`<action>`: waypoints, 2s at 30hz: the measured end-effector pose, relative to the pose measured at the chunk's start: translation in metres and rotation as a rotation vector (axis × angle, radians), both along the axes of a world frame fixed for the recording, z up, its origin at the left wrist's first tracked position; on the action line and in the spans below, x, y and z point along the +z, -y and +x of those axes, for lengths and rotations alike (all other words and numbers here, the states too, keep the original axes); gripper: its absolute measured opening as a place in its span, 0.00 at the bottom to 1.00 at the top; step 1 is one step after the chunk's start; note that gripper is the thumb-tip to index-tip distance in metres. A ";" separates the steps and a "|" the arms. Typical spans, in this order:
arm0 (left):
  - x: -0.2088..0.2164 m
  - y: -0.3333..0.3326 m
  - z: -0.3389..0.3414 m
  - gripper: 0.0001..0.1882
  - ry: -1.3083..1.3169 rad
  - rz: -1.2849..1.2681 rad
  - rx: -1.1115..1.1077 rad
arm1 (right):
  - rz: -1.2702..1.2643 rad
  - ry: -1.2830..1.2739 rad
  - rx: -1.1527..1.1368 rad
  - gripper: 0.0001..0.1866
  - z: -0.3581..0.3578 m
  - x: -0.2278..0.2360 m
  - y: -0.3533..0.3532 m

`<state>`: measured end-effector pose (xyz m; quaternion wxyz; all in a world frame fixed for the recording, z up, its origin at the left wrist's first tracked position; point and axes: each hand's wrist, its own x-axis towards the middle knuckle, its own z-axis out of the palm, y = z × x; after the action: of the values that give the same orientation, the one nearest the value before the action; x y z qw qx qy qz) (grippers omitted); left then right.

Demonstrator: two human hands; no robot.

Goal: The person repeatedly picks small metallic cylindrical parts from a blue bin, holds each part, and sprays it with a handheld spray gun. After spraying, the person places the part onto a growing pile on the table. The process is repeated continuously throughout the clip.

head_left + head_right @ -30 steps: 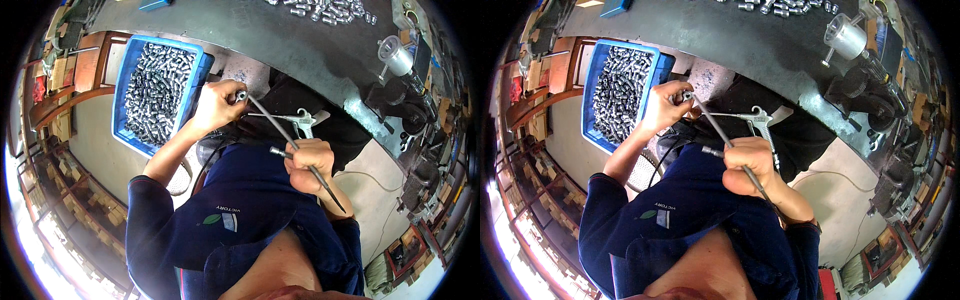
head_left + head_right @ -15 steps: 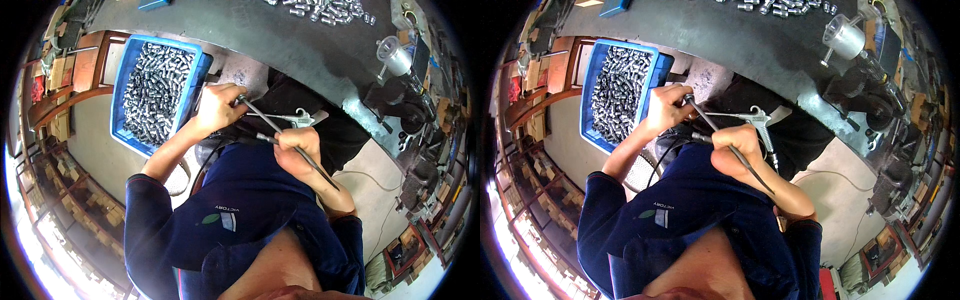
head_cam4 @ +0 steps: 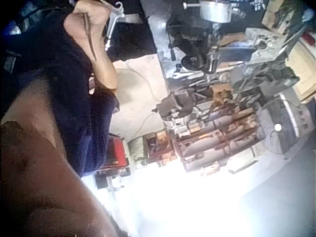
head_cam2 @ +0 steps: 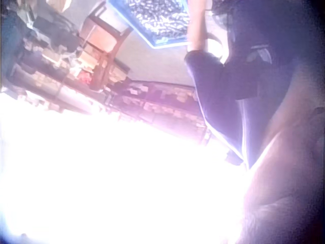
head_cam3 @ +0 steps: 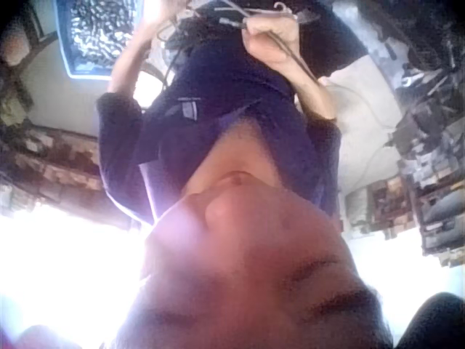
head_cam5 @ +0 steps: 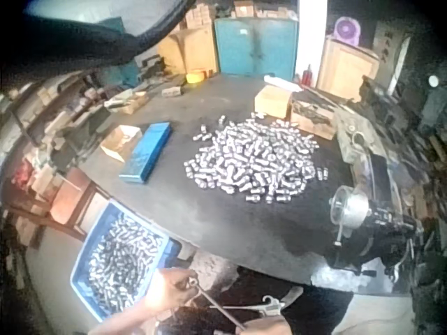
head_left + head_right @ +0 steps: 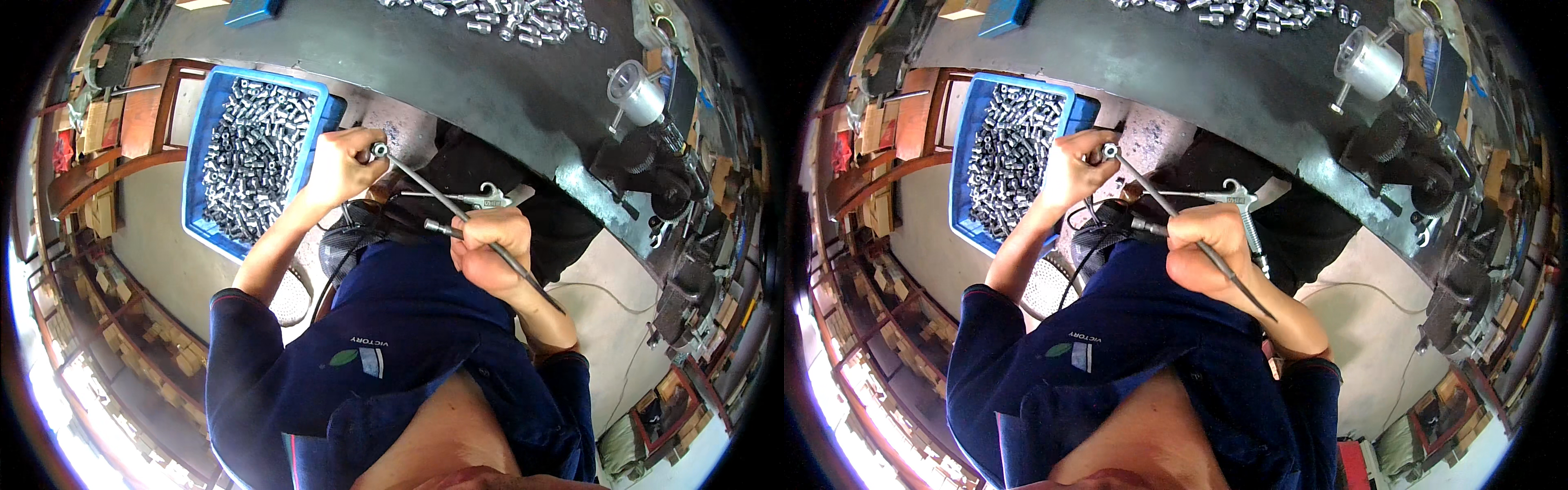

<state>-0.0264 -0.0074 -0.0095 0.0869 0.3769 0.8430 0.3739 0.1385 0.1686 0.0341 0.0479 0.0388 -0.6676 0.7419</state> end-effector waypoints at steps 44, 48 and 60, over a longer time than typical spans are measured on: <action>0.057 -0.047 -0.041 0.08 -0.236 0.311 0.117 | -0.001 -0.144 -0.288 0.15 0.016 0.015 -0.012; 0.078 -0.068 -0.045 0.06 -0.230 0.438 0.095 | 0.053 -0.162 -0.261 0.14 0.019 0.012 -0.006; 0.043 -0.196 -0.095 0.11 0.437 0.308 -0.118 | -0.118 -0.047 -0.192 0.21 0.034 0.009 -0.012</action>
<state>-0.1218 0.1882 0.0339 0.2302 0.3443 0.7140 0.5645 0.1728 0.1801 0.0436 0.1368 -0.0110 -0.6219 0.7710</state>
